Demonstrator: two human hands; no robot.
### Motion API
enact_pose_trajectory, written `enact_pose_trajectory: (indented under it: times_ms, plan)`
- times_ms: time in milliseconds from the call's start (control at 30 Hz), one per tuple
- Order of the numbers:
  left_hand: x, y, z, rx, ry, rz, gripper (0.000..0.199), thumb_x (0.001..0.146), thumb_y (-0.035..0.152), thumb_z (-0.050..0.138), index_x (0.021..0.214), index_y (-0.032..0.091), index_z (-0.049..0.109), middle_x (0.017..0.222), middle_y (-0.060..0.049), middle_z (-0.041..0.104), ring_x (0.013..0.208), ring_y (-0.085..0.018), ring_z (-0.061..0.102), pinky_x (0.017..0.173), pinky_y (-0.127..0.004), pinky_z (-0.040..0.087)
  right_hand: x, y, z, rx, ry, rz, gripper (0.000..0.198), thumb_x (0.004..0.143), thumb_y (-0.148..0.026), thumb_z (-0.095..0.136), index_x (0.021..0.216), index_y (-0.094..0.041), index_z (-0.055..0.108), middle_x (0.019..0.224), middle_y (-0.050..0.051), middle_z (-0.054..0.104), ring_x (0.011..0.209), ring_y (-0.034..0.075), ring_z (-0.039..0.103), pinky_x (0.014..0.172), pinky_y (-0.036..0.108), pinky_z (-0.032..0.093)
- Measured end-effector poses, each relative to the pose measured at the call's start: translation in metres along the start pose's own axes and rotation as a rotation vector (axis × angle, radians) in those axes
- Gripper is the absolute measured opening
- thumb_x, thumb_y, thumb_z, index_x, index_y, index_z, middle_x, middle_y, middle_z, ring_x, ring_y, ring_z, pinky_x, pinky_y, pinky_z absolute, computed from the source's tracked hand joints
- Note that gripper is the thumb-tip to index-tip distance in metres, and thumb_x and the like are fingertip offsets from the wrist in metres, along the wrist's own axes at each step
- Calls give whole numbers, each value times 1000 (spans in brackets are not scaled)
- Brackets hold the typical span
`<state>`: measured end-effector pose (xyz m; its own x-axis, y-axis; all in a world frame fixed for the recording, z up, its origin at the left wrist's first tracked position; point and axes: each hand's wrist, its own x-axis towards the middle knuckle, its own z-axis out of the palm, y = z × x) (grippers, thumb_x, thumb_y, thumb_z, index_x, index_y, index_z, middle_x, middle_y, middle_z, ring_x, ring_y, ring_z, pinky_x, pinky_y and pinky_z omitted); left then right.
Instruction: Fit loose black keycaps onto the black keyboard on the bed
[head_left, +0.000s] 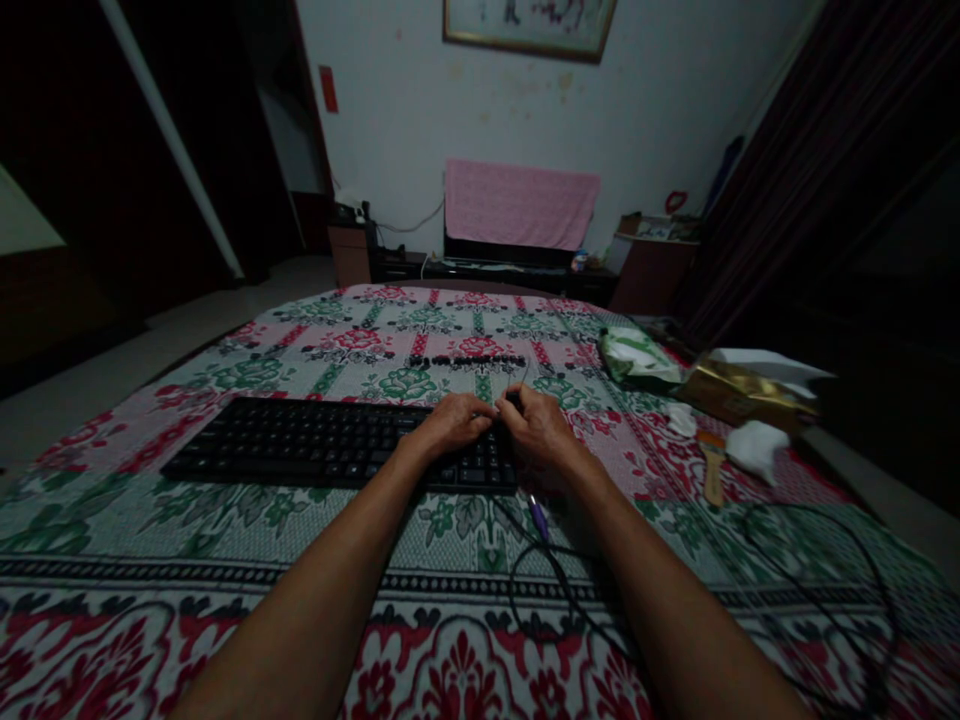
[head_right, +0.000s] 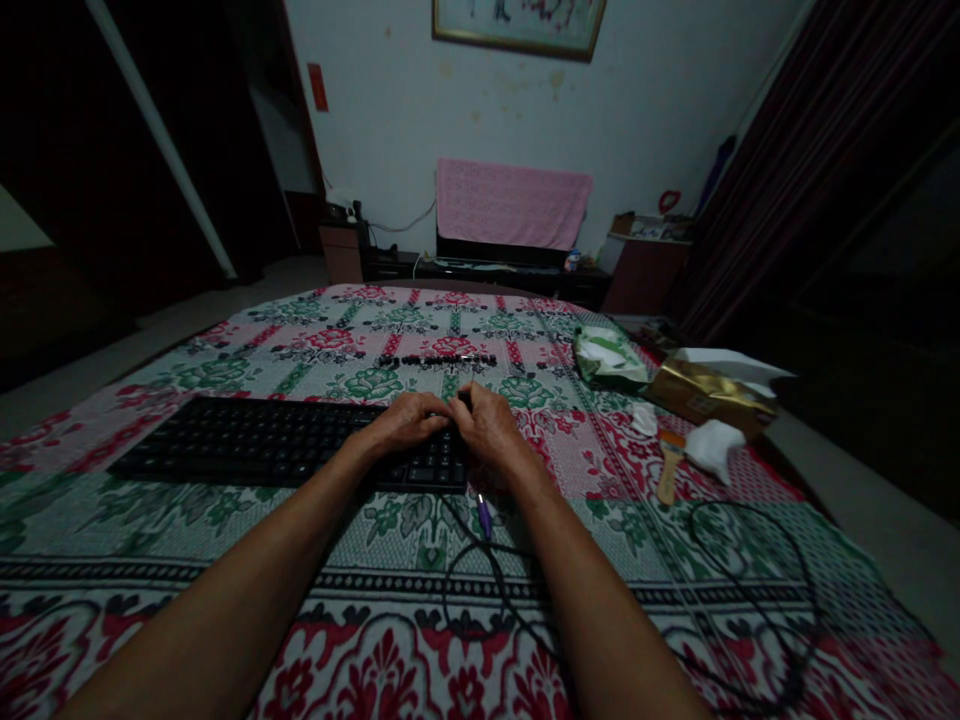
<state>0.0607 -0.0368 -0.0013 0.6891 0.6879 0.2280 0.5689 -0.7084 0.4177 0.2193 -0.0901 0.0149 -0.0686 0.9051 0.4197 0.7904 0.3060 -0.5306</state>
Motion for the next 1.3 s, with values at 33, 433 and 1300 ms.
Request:
enact_pose_trajectory:
  times_ms: [33, 433, 1300]
  plan:
    - [0, 0, 2, -11, 9, -1, 27, 80, 24, 49, 98, 24, 69, 97, -1, 70, 91, -17, 62, 81, -24, 44, 0, 2, 0, 12, -1, 2, 18, 83, -30, 44, 82, -17, 58, 72, 2, 61, 66, 13, 55, 61, 22, 37]
    - [4, 11, 12, 19, 62, -81, 23, 80, 30, 53, 93, 25, 72, 88, -1, 70, 84, -18, 62, 74, -23, 43, 5, 10, -11, 8, -120, -37, 19, 82, -30, 44, 83, -17, 57, 70, 0, 62, 65, 13, 55, 61, 22, 38]
    - [-15, 34, -22, 121, -422, -138, 109, 43, 63, 72, 134, 21, 31, 146, -15, 26, 132, -36, 20, 105, -53, 17, 4, 17, -17, 12, -26, 63, 17, 76, -29, 52, 80, -16, 61, 69, 2, 64, 61, 12, 55, 59, 22, 40]
